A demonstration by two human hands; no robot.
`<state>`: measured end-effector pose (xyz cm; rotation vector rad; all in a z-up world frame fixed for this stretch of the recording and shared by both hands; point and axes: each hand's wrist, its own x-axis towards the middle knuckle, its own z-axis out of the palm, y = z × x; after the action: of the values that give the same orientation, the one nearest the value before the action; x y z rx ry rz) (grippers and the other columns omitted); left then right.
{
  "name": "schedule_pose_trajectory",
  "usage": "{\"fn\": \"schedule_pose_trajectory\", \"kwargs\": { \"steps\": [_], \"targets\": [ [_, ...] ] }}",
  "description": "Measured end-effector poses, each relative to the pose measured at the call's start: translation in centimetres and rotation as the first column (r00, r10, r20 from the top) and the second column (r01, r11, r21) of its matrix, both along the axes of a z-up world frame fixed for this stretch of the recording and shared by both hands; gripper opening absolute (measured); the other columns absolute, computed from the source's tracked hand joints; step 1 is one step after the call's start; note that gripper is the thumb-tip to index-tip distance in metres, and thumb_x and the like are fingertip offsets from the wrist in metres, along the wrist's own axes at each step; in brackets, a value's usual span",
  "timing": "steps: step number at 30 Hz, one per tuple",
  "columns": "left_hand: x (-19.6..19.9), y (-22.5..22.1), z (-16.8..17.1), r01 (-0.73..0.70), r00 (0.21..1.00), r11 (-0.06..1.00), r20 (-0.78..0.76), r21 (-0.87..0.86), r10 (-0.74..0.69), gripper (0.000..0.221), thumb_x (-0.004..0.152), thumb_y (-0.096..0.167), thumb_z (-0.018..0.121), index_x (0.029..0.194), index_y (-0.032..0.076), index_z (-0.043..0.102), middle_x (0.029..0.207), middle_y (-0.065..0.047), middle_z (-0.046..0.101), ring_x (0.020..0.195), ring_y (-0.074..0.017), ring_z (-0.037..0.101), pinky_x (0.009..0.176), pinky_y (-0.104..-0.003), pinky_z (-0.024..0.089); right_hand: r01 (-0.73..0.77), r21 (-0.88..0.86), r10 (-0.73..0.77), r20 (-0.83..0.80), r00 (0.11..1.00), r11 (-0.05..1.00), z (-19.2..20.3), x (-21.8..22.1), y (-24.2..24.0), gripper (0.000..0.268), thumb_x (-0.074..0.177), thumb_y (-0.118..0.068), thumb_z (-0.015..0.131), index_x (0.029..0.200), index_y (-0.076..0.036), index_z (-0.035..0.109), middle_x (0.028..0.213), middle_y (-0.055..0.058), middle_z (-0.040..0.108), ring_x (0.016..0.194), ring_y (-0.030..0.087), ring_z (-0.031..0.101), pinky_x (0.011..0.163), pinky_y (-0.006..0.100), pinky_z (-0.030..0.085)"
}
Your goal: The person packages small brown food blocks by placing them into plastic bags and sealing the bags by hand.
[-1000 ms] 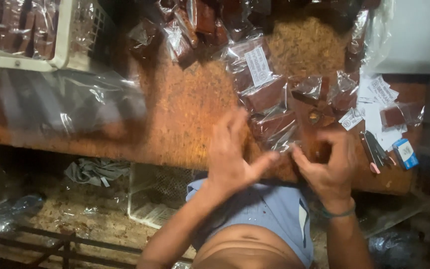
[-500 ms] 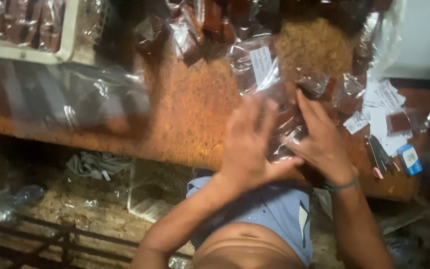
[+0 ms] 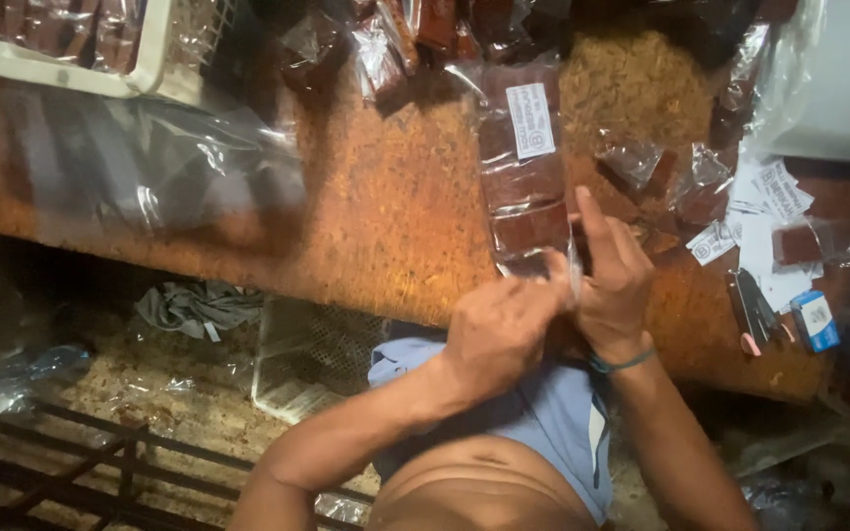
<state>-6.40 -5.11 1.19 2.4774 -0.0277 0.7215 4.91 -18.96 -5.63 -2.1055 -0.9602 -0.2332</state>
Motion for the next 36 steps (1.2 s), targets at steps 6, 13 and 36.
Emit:
{"fn": "schedule_pose_trajectory", "kwargs": {
  "steps": [6, 13, 36],
  "targets": [
    [-0.5, 0.4, -3.1, 0.013, 0.989, 0.997, -0.149, -0.078, -0.025, 0.009, 0.093, 0.019, 0.057, 0.095, 0.017, 0.065, 0.069, -0.002, 0.057, 0.069, -0.0234, 0.061, 0.057, -0.035, 0.049, -0.063, -0.124, 0.070, 0.058, 0.996, 0.990, 1.4, 0.5, 1.0, 0.058, 0.096, -0.021, 0.074, 0.150, -0.012, 0.057, 0.149, 0.022, 0.053, 0.102, 0.038, 0.071, 0.082, 0.046, 0.060],
    [-1.0, 0.5, 0.5, 0.060, 0.997, 0.995, -0.043, -0.073, -0.063, 0.020, 0.094, 0.017, 0.051, 0.075, 0.014, 0.054, 0.063, -0.003, 0.043, 0.060, -0.0242, 0.051, 0.051, -0.034, 0.043, -0.036, -0.019, 0.040, 0.309, 0.950, 0.999, 3.2, 0.5, 3.4, 0.044, 0.090, -0.001, 0.069, 0.133, -0.009, 0.073, 0.136, 0.029, 0.062, 0.102, 0.039, 0.072, 0.080, 0.039, 0.062],
    [12.0, 10.7, -5.1, -0.123, 0.946, 0.990, -0.309, -0.062, 0.099, 0.053, 0.111, 0.044, 0.026, 0.155, 0.019, 0.041, 0.137, -0.013, 0.057, 0.111, -0.0243, 0.052, 0.087, -0.039, 0.045, -0.601, -0.274, 0.383, -0.560, 0.735, 0.751, 7.7, 8.1, 4.5, 0.123, 0.057, 0.007, 0.075, 0.159, 0.011, 0.007, 0.115, 0.014, 0.057, 0.133, 0.036, 0.049, 0.123, 0.070, 0.017]
  ]
}}
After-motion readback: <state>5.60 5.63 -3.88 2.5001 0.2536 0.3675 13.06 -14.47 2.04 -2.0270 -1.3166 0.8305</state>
